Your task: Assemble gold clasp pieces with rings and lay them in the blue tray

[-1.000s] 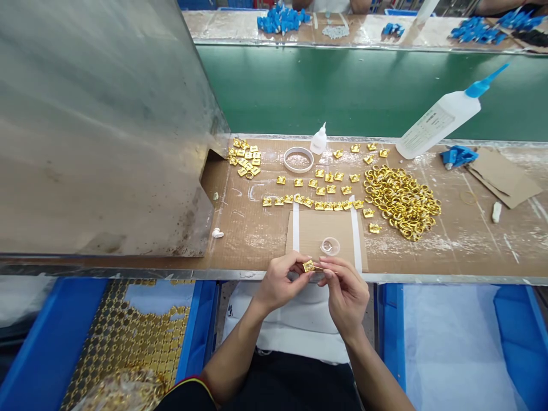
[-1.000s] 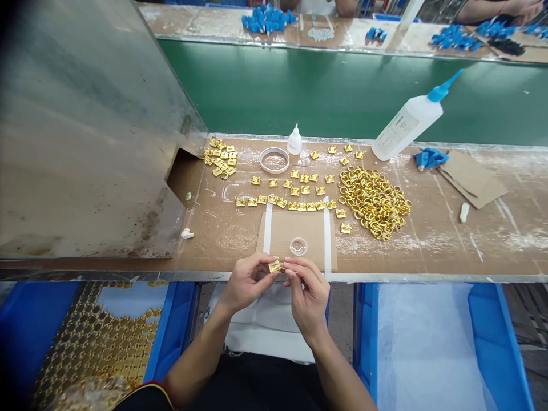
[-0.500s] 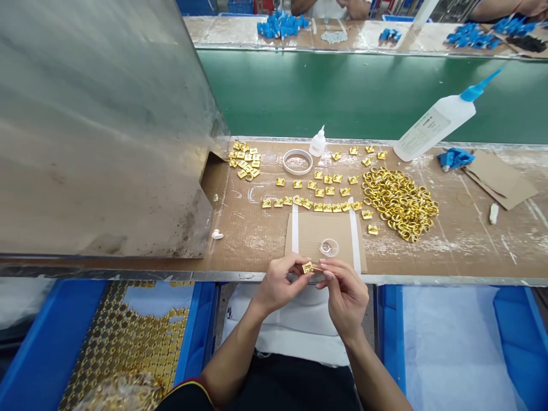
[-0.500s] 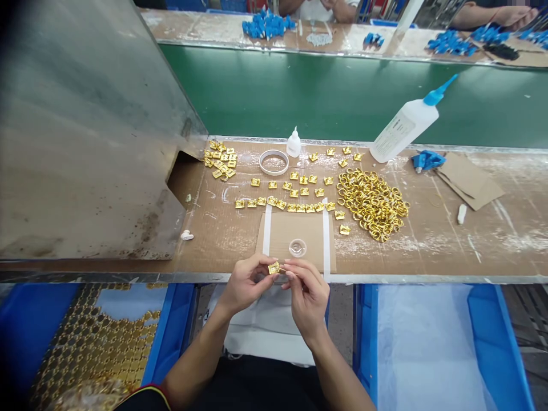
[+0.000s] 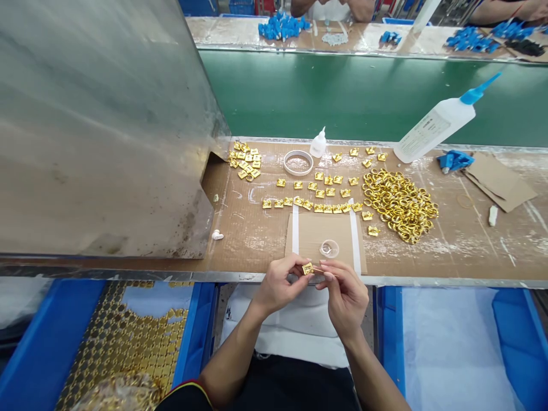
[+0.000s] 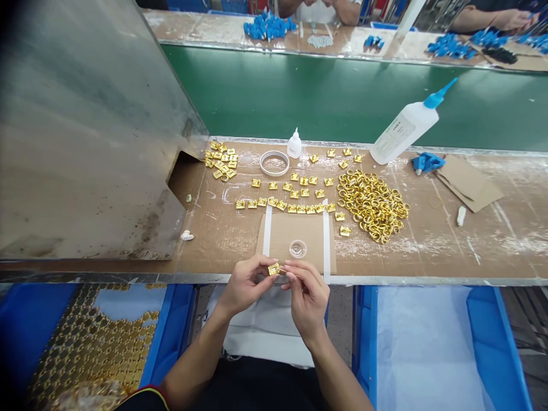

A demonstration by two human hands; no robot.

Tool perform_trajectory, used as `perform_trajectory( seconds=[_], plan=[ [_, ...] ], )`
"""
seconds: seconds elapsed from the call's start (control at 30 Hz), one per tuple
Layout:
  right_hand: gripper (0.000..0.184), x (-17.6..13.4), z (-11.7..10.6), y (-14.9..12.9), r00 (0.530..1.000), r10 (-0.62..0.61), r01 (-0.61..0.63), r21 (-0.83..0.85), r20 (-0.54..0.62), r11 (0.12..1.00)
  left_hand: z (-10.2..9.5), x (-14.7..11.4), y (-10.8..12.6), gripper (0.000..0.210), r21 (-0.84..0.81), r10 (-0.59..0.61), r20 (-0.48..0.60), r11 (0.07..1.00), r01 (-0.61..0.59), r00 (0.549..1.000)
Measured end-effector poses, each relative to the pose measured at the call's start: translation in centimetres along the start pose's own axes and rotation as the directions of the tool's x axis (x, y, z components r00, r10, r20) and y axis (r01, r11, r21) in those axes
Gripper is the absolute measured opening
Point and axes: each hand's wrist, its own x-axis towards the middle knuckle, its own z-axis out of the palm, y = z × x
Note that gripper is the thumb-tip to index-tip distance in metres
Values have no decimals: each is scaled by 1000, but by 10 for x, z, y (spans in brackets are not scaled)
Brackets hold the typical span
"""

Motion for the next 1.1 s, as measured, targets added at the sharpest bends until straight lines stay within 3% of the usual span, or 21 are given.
perform_trajectory(
  seconds=[1.1],
  plan=[
    [18,-3,-3,7,997,-58,63,-92,56,994,-1,0,-3,14,2,33,2,999,-33,999]
  ],
)
